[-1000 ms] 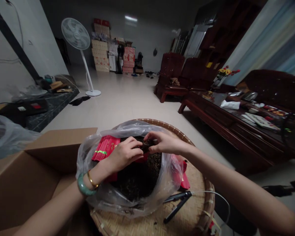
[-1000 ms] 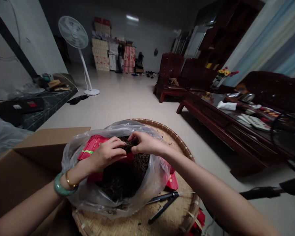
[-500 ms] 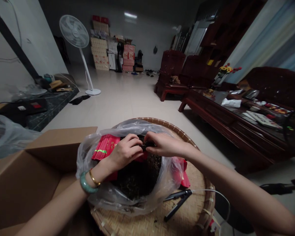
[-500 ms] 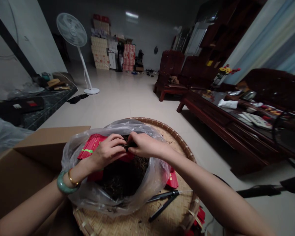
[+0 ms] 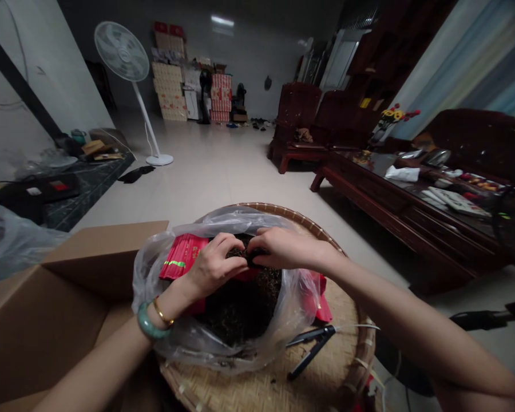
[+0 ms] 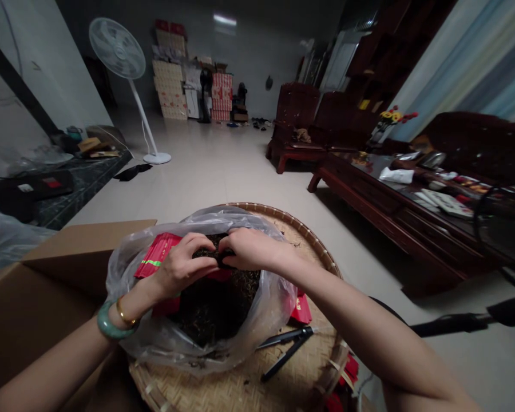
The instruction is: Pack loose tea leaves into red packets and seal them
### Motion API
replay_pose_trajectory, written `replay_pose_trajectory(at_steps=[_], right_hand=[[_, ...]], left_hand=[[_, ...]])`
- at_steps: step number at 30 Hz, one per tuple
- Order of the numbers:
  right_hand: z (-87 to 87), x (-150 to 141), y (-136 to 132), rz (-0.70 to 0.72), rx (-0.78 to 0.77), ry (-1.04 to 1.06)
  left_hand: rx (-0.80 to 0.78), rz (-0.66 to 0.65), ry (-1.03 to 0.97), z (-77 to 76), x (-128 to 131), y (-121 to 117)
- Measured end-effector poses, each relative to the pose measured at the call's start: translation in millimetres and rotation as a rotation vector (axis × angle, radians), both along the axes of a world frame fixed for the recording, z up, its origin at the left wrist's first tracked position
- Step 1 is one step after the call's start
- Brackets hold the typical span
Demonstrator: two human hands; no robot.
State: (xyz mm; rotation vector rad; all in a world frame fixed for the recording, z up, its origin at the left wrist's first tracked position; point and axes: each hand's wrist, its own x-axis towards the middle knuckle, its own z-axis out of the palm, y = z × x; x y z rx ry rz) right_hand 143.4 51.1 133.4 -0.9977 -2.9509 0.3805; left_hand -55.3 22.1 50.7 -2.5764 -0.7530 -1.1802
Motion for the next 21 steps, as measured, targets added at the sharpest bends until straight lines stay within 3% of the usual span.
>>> replay_pose_trajectory(at_steps=[5, 10, 18, 21], right_hand=[[5.2, 2, 0, 0.128, -0.037, -0.098], [4.4, -8, -6, -0.013, 0.029, -0.138], [-18.1, -13, -4, -0.25, 0.011, 0.169], [-19.7, -8, -5, -0.193, -0.052, 0.24]], left_hand=[[0.01, 0.012, 0.041, 2.6, -1, 0], [0.045, -0.037, 0.067, 4.9, -1, 0], [0.058, -0.104, 0.056, 2.4, 0, 3], [0.037, -0.122, 0.021, 2.4, 0, 2]])
